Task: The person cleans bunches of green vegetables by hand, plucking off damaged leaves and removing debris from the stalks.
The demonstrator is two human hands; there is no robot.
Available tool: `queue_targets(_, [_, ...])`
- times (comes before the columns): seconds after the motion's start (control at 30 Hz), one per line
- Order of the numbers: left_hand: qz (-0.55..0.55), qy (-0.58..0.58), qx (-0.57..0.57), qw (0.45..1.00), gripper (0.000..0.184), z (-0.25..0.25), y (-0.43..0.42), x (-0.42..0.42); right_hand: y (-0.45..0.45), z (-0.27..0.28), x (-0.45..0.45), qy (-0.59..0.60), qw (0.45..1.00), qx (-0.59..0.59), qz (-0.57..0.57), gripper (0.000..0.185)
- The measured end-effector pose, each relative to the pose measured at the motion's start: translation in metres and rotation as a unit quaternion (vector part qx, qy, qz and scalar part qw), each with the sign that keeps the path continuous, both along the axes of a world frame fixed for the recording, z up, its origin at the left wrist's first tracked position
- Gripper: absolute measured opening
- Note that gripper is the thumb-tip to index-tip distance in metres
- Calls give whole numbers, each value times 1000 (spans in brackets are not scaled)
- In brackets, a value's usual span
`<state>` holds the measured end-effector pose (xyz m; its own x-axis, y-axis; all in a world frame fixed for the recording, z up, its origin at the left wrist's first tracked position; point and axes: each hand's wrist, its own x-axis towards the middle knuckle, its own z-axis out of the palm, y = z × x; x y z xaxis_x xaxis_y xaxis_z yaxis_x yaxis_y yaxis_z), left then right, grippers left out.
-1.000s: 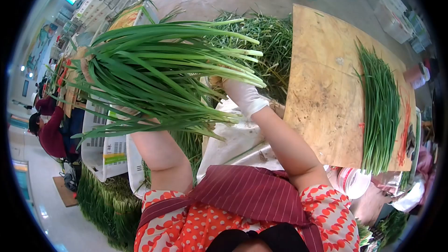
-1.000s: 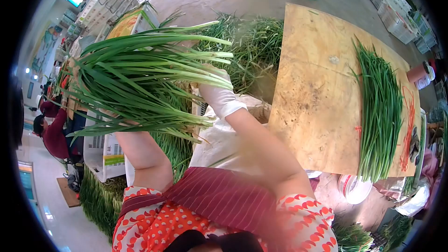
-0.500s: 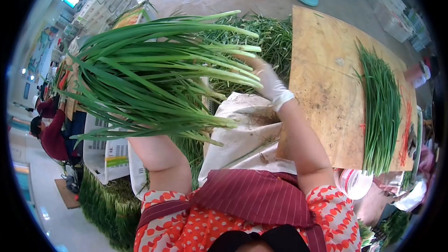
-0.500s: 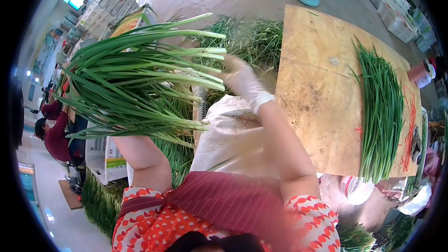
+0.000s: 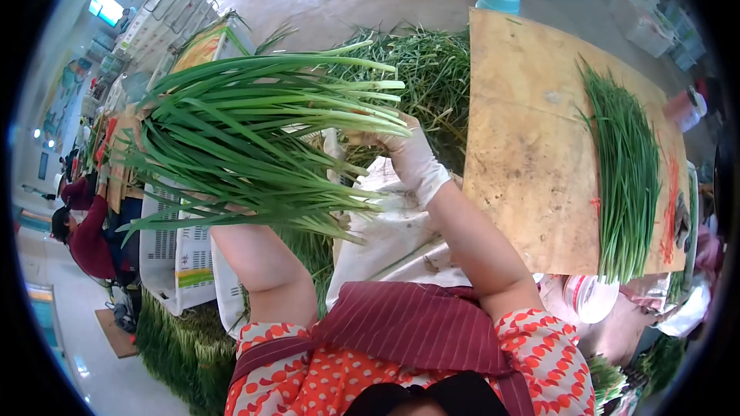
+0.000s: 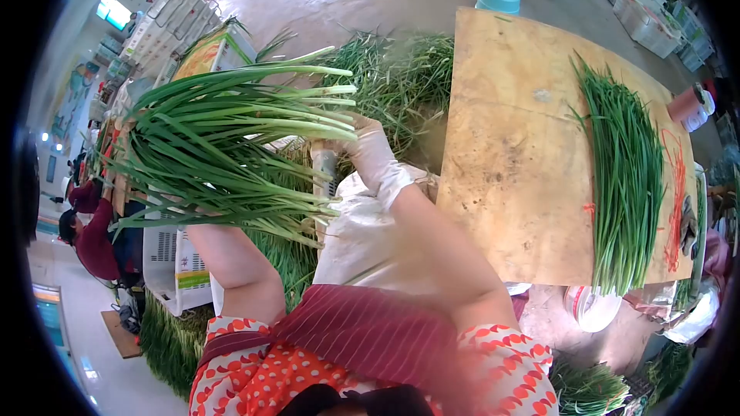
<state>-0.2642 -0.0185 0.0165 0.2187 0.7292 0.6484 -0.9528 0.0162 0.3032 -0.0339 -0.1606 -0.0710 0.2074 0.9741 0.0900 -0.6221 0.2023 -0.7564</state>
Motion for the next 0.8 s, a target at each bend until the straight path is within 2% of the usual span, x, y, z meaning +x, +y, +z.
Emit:
queue_targets(0.03, [0, -2, 0, 1000, 11, 0, 1, 1, 2, -4, 0, 29, 998, -5, -55, 28])
queue_targets(0.1, [-1, -2, 2, 1000, 11, 0, 1, 4, 5, -4, 4, 56, 997, -21, -45, 27])
queue_targets(0.17, [-5, -4, 2, 1000, 11, -2, 1, 7, 8, -1, 5, 200, 972, -100, -74, 22])
queue_targets(0.23, [-6, -6, 3, 1000, 11, -1, 0, 10, 13, -17, 9, 193, 972, -103, -82, 18])
queue_targets(0.3, [-9, -10, 6, 1000, 11, -1, 1, 12, 14, -21, 8, 81, 986, -25, -141, 17])
queue_targets(0.33, [-11, -12, 9, 1000, 11, 0, 1, 12, 10, -19, 7, 27, 989, -26, -143, 17])
queue_targets(0.47, [-2, -17, 42, 999, 10, 11, -4, 1, -1, 0, 9, -60, 991, -30, -113, 23])
queue_targets(0.57, [125, 12, 104, 987, 10, 36, -11, -42, 0, 7, 7, -22, 994, -16, -109, 21])
queue_targets(0.63, [339, 87, 138, 927, 10, 64, -12, -99, 8, -2, 5, 19, 994, 11, -105, 21])
queue_targets(0.67, [483, 162, 142, 849, 10, 80, -13, -133, 10, -4, 4, 50, 994, 15, -93, 21])
queue_targets(0.7, [581, 249, 142, 762, 10, 94, -13, -162, 12, -4, 4, 82, 993, 20, -80, 21])
queue_targets(0.73, [644, 329, 140, 676, 10, 104, -13, -186, 6, 10, 3, 118, 991, 1, -55, 18])
queue_targets(0.77, [675, 399, 139, 605, 10, 110, -10, -204, 13, 1, 0, 110, 990, 9, -83, 15])
queue_targets(0.8, [679, 458, 141, 555, 10, 112, -7, -216, 8, 6, 1, 72, 994, -12, -77, 15])
